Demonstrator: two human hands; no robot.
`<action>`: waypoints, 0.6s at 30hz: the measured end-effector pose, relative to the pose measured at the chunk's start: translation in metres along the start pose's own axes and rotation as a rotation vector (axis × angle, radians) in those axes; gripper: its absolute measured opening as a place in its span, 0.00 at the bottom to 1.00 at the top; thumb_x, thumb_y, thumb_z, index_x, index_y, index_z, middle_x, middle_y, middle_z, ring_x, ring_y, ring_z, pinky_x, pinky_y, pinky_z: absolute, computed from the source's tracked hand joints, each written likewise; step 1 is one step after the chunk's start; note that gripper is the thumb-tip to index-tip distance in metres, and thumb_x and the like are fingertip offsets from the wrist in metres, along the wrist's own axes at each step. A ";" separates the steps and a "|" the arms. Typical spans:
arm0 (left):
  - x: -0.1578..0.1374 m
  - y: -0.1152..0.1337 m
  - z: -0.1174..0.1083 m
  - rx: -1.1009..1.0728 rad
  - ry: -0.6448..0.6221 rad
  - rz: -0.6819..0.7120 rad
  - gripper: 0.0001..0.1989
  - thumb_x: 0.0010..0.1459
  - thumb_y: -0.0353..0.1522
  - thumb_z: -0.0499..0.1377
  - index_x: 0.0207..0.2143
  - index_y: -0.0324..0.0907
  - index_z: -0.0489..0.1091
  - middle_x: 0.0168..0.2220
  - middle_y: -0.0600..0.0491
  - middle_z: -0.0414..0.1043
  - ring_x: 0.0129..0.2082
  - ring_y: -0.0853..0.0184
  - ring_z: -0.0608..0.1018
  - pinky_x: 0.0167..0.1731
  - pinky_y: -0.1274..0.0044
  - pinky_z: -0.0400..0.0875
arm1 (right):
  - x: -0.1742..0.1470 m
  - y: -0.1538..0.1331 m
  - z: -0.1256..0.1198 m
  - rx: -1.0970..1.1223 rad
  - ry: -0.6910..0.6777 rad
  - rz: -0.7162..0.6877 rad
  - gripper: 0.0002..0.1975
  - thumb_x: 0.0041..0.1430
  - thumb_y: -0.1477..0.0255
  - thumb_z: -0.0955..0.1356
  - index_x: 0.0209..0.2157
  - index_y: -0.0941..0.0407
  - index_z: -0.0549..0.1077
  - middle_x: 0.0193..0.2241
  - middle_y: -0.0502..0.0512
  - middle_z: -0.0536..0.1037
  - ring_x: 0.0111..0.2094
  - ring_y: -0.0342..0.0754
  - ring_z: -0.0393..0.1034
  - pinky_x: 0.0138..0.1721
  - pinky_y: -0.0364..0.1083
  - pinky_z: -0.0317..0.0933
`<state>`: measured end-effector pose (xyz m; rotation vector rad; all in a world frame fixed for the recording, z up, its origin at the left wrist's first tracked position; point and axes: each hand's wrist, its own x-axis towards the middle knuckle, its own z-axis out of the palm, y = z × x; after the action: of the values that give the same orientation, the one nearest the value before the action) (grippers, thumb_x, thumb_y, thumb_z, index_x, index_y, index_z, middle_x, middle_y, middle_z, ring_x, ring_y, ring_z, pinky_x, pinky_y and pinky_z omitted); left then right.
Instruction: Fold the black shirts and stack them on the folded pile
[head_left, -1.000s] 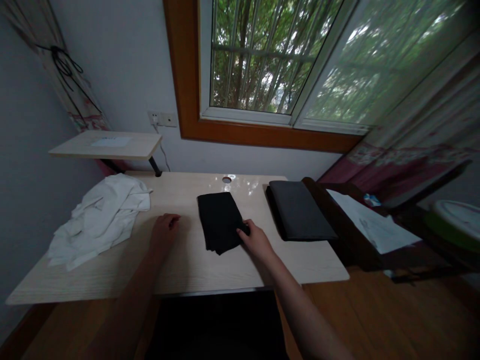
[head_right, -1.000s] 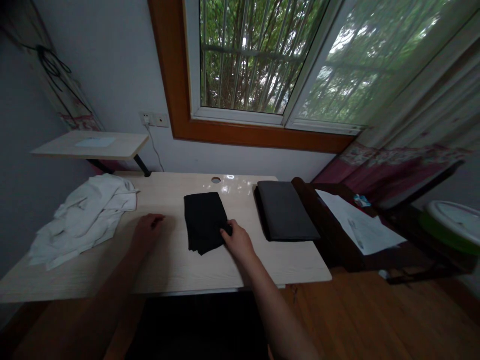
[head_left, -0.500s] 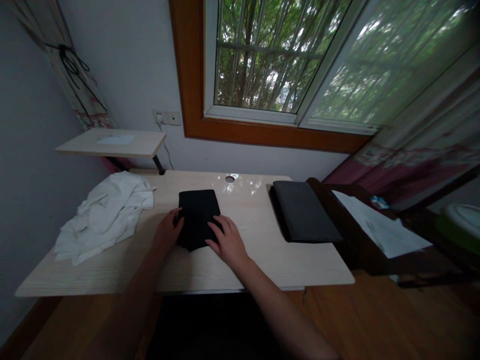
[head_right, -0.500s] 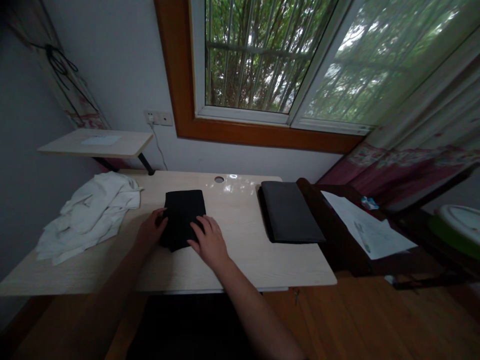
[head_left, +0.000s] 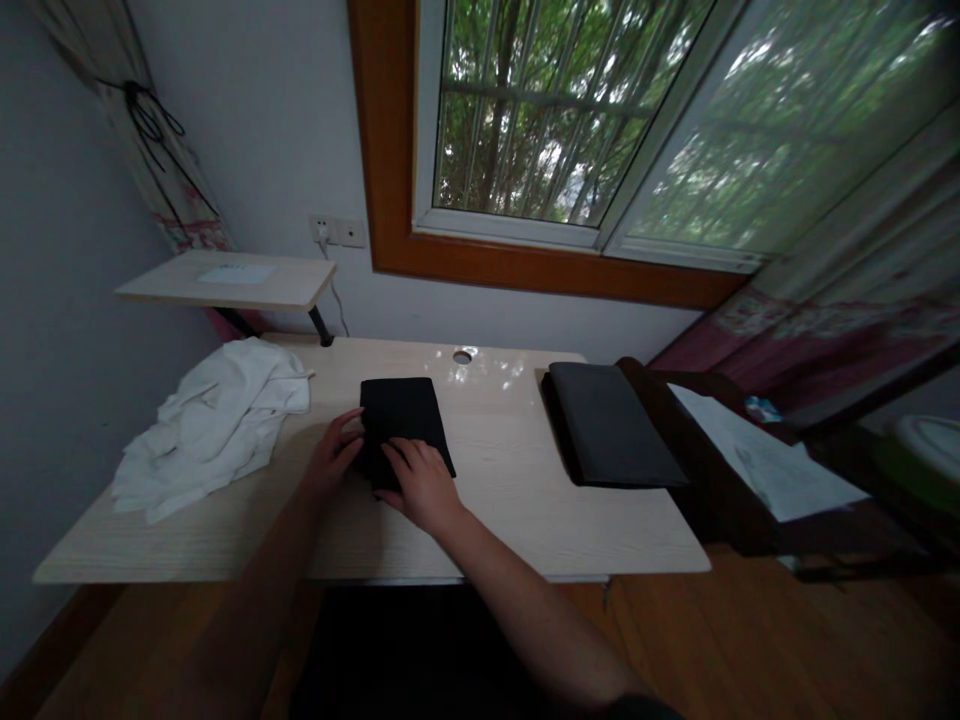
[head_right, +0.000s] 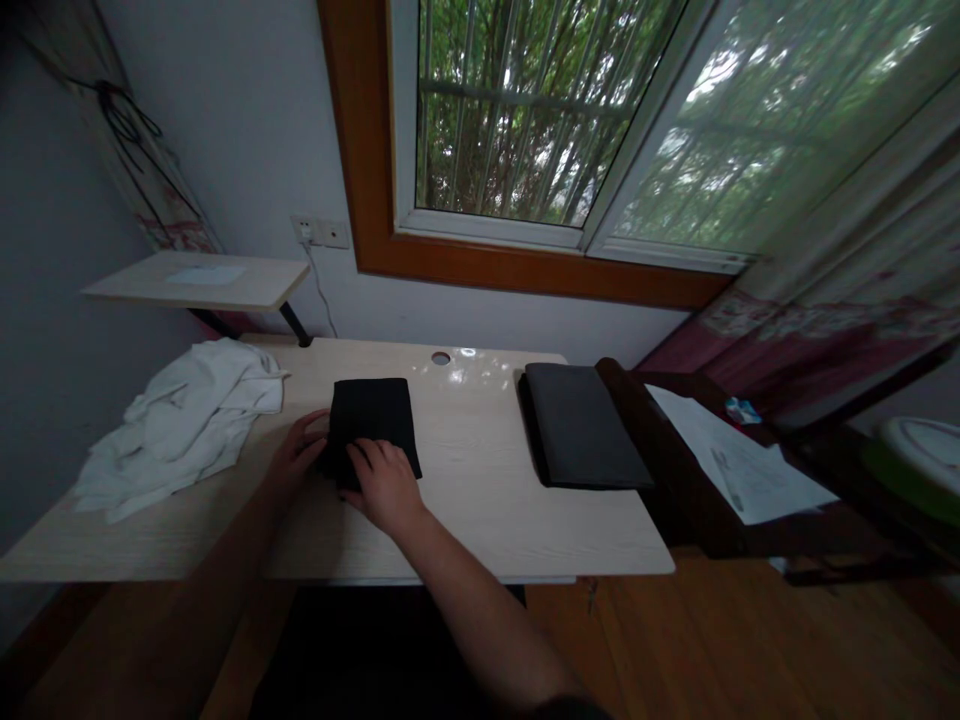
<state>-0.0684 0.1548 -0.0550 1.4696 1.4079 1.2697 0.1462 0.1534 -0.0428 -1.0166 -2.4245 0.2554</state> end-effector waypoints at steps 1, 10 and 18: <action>-0.001 0.001 -0.001 -0.055 0.011 -0.016 0.33 0.61 0.44 0.58 0.66 0.43 0.57 0.40 0.49 0.78 0.36 0.62 0.79 0.35 0.73 0.73 | 0.001 -0.001 0.001 -0.001 0.002 0.012 0.42 0.55 0.59 0.76 0.67 0.53 0.60 0.61 0.63 0.69 0.58 0.62 0.62 0.55 0.60 0.62; -0.001 -0.006 0.000 -0.248 -0.027 -0.066 0.38 0.61 0.47 0.58 0.69 0.45 0.52 0.49 0.44 0.77 0.45 0.57 0.80 0.44 0.66 0.76 | 0.008 0.008 0.006 -0.002 0.025 0.196 0.28 0.59 0.68 0.73 0.60 0.55 0.69 0.50 0.62 0.76 0.50 0.60 0.66 0.51 0.57 0.66; 0.001 -0.008 0.010 -0.110 -0.183 0.111 0.32 0.64 0.40 0.57 0.67 0.45 0.54 0.52 0.42 0.77 0.52 0.57 0.79 0.55 0.59 0.70 | 0.017 0.052 0.003 0.531 0.414 0.542 0.20 0.58 0.76 0.61 0.49 0.55 0.76 0.47 0.57 0.80 0.50 0.53 0.72 0.55 0.52 0.65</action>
<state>-0.0614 0.1581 -0.0646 1.5629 1.1338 1.2258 0.1665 0.2024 -0.0576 -1.2896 -1.5554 0.7441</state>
